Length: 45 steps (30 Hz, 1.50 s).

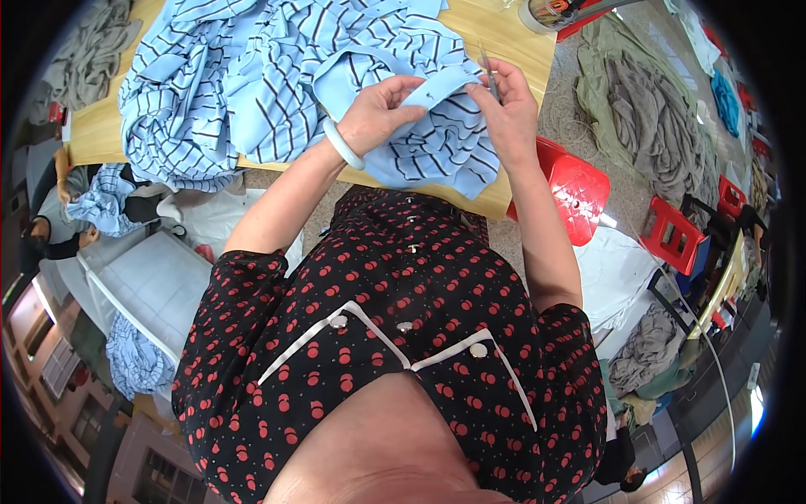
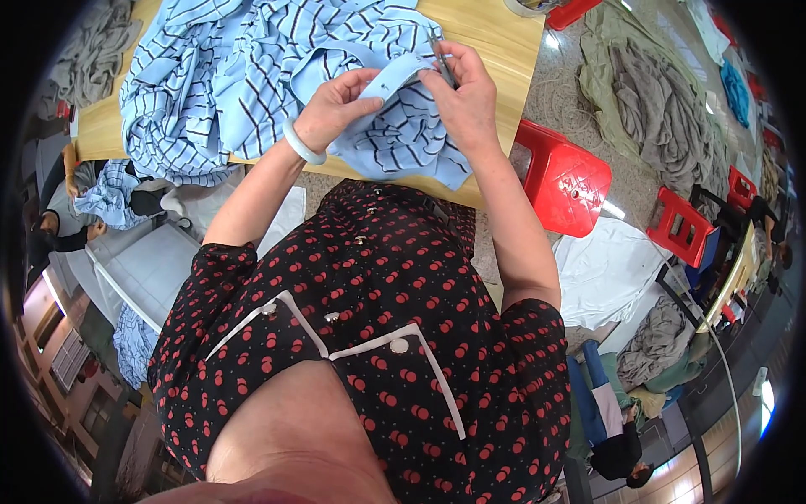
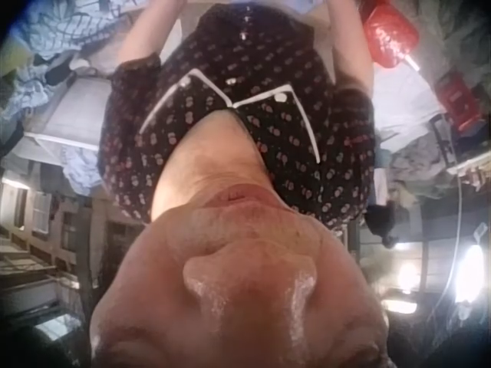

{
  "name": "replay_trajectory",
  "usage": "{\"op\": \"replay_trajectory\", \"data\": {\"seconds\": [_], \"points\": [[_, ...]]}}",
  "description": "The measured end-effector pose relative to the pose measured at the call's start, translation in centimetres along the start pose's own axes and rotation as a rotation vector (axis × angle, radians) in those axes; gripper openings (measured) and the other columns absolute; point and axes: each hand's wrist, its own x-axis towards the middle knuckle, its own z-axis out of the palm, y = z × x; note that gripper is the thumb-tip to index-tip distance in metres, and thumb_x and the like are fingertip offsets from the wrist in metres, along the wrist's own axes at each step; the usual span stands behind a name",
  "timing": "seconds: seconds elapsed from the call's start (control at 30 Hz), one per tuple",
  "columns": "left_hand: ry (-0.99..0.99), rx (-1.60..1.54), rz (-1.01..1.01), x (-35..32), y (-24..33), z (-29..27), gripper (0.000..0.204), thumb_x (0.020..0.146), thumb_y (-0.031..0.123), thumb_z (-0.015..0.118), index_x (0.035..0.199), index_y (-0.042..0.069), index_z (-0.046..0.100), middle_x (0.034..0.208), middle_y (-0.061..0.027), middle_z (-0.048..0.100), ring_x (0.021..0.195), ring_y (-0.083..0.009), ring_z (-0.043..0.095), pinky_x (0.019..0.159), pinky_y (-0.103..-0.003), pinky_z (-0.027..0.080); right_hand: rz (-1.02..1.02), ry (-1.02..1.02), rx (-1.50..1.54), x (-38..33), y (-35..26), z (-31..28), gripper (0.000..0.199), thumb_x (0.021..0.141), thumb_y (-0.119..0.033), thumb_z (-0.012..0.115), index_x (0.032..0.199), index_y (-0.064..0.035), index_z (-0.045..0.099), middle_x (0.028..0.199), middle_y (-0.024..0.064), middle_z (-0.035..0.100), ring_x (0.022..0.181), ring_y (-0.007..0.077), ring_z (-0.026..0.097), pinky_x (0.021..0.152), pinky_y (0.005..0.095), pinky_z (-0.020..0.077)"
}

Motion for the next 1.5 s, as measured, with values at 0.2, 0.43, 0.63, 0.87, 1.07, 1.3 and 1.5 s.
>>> {"op": "replay_trajectory", "data": {"seconds": [0.2,0.43,0.63,0.87,1.07,1.3,1.5], "points": [[-0.001,0.051,-0.191,-0.1,2.2,-0.9,0.019,0.079,0.013,0.053,0.094,0.002,0.056,0.080,0.0005,0.058,0.071,-0.0042,0.051,0.065,-0.017,0.041,-0.173,0.016,-0.556,-0.8,-0.7,-0.9,0.029,0.072,-0.010,0.063,0.098,-0.0043,0.051,0.082,0.0028,0.057,0.074,0.0067,0.052,0.066,0.0199,0.0416],[-0.019,-0.018,-0.270,-0.2,3.7,-1.1,0.016,0.079,0.016,0.054,0.086,0.003,0.059,0.075,0.0023,0.057,0.063,-0.0034,0.048,0.059,-0.017,0.039,-0.423,-0.173,-0.662,-1.9,-1.1,-0.7,0.028,0.068,-0.014,0.066,0.093,-0.0052,0.056,0.074,0.0053,0.057,0.062,0.0121,0.054,0.054,0.0233,0.0425],[-0.178,0.082,-0.248,0.0,3.8,-1.8,0.019,0.079,0.017,0.052,0.089,0.002,0.058,0.076,0.0028,0.057,0.066,-0.0024,0.048,0.062,-0.016,0.038,-0.504,-0.256,-0.723,-1.6,-1.2,-0.6,0.027,0.068,-0.013,0.066,0.092,-0.0050,0.057,0.072,0.0072,0.057,0.058,0.0155,0.054,0.052,0.0246,0.0426],[-0.251,0.050,-0.269,-0.1,3.2,-2.4,0.020,0.080,0.017,0.051,0.091,0.003,0.058,0.081,0.0024,0.057,0.070,-0.0029,0.048,0.066,-0.017,0.038,-0.585,-0.304,-0.726,-1.3,-1.0,-0.2,0.024,0.069,-0.013,0.065,0.090,-0.0043,0.057,0.073,0.0080,0.058,0.059,0.0170,0.055,0.052,0.0250,0.0430],[-0.219,-0.019,-0.323,0.2,2.9,-2.7,0.019,0.079,0.018,0.052,0.091,0.004,0.058,0.079,0.0035,0.056,0.071,-0.0026,0.048,0.067,-0.017,0.038,-0.425,-0.229,-0.665,-1.5,-1.0,-0.5,0.023,0.069,-0.013,0.064,0.089,-0.0037,0.058,0.074,0.0083,0.059,0.060,0.0174,0.056,0.053,0.0251,0.0442],[-0.227,0.060,-0.285,-0.1,3.5,-1.7,0.018,0.079,0.018,0.052,0.088,0.005,0.059,0.076,0.0050,0.055,0.069,-0.0016,0.046,0.065,-0.016,0.036,-0.443,-0.197,-0.624,-1.7,-0.8,0.1,0.027,0.069,-0.011,0.065,0.094,-0.0052,0.056,0.078,0.0061,0.059,0.065,0.0159,0.057,0.059,0.0250,0.0441],[-0.252,0.103,-0.283,0.3,2.8,-2.0,0.018,0.079,0.019,0.053,0.088,0.005,0.059,0.076,0.0052,0.055,0.068,-0.0010,0.045,0.063,-0.016,0.036,-0.027,-0.402,-0.468,-1.5,-0.2,0.4,0.037,0.071,-0.004,0.059,0.106,-0.0051,0.048,0.092,0.0039,0.056,0.085,0.0101,0.053,0.072,0.0241,0.0419]]}}
